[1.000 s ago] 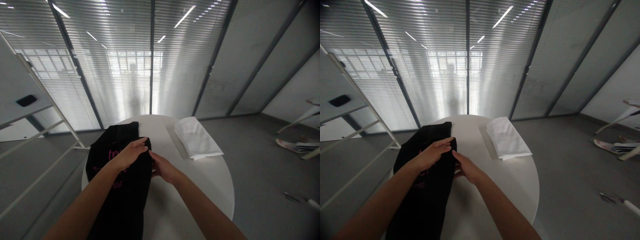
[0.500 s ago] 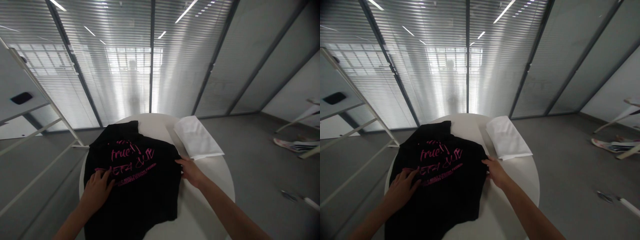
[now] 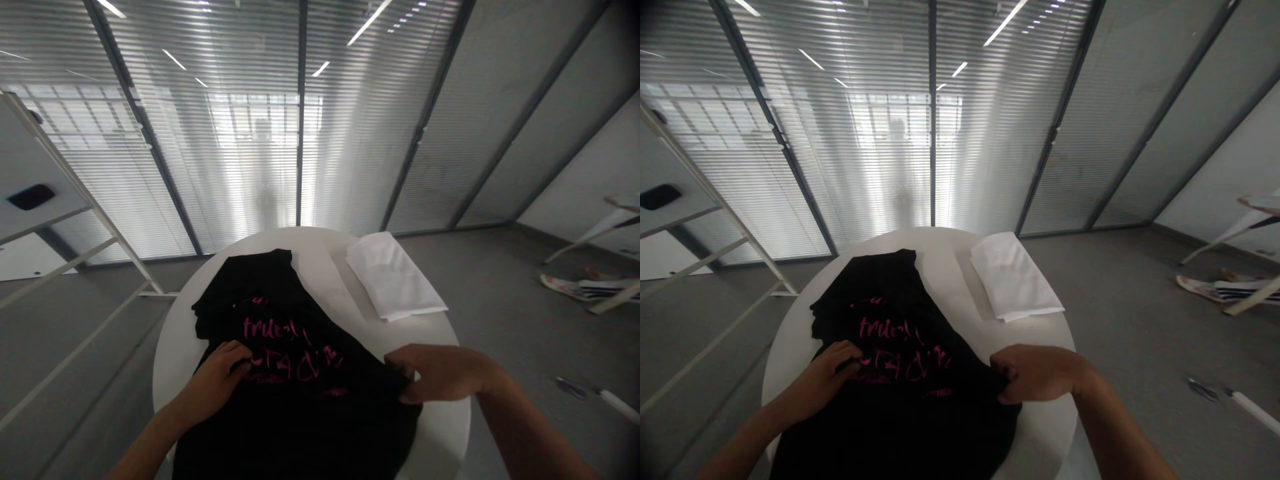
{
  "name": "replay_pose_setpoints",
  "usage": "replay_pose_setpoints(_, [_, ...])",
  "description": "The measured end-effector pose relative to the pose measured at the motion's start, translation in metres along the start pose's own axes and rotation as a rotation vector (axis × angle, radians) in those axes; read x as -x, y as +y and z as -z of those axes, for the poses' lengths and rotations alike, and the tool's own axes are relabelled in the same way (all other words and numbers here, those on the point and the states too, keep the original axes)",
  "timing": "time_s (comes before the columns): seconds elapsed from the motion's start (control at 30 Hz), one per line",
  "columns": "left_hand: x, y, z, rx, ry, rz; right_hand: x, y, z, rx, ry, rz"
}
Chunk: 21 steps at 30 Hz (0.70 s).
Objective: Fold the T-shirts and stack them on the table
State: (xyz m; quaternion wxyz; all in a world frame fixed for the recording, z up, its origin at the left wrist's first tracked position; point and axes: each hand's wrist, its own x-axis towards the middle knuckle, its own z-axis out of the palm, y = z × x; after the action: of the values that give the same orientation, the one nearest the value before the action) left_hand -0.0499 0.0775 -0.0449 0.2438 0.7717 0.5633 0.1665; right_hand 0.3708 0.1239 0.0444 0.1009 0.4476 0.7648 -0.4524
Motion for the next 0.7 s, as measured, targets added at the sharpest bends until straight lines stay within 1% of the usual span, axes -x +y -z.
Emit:
replay_pose_setpoints(0.07, [0.001, 0.014, 0.009, 0.017, -0.095, -0.005, 0.001, -0.004, 0.009, 0.04, 0.075, 0.01])
replay_pose_setpoints(0.13, [0.001, 0.021, 0.022, 0.03, -0.183, 0.018, -0.006, -0.009, 0.015, 0.092, 0.186, 0.035])
replay_pose_setpoints(0.2, [-0.003, 0.02, 0.037, 0.053, -0.281, 0.06, -0.025, -0.018, 0.017, 0.172, 0.331, 0.037])
replay_pose_setpoints(0.23, [-0.008, 0.016, 0.045, 0.064, -0.315, 0.084, -0.038, -0.025, 0.017, 0.225, 0.411, 0.03])
replay_pose_setpoints(0.27, [-0.014, 0.012, 0.051, 0.068, -0.323, 0.108, -0.054, -0.032, 0.015, 0.292, 0.508, 0.028])
replay_pose_setpoints(0.3, [-0.022, 0.006, 0.057, 0.056, -0.296, 0.13, -0.072, -0.04, 0.012, 0.369, 0.605, 0.035])
replay_pose_setpoints(0.33, [-0.032, -0.001, 0.061, 0.02, -0.225, 0.154, -0.092, -0.048, 0.008, 0.423, 0.676, 0.046])
replay_pose_setpoints(0.37, [-0.043, -0.009, 0.063, -0.041, -0.119, 0.174, -0.111, -0.056, 0.005, 0.45, 0.713, 0.057])
replay_pose_setpoints(0.43, [-0.067, -0.024, 0.061, -0.252, 0.115, 0.23, -0.148, -0.071, -0.002, 0.448, 0.702, 0.014])
replay_pose_setpoints(0.47, [-0.079, -0.031, 0.057, -0.369, 0.187, 0.275, -0.163, -0.077, -0.005, 0.426, 0.679, -0.022])
replay_pose_setpoints(0.5, [-0.089, -0.037, 0.052, -0.46, 0.218, 0.323, -0.176, -0.082, -0.008, 0.409, 0.66, -0.053])
replay_pose_setpoints(0.53, [-0.098, -0.042, 0.047, -0.525, 0.214, 0.359, -0.187, -0.086, -0.01, 0.421, 0.661, -0.059])
replay_pose_setpoints(0.57, [-0.104, -0.047, 0.042, -0.57, 0.193, 0.377, -0.195, -0.089, -0.012, 0.45, 0.666, -0.036])
replay_pose_setpoints(0.63, [-0.113, -0.054, 0.035, -0.603, 0.154, 0.373, -0.203, -0.091, -0.012, 0.54, 0.68, 0.069])
replay_pose_setpoints(0.7, [-0.116, -0.062, 0.034, -0.563, 0.152, 0.336, -0.206, -0.089, -0.006, 0.602, 0.67, 0.177])
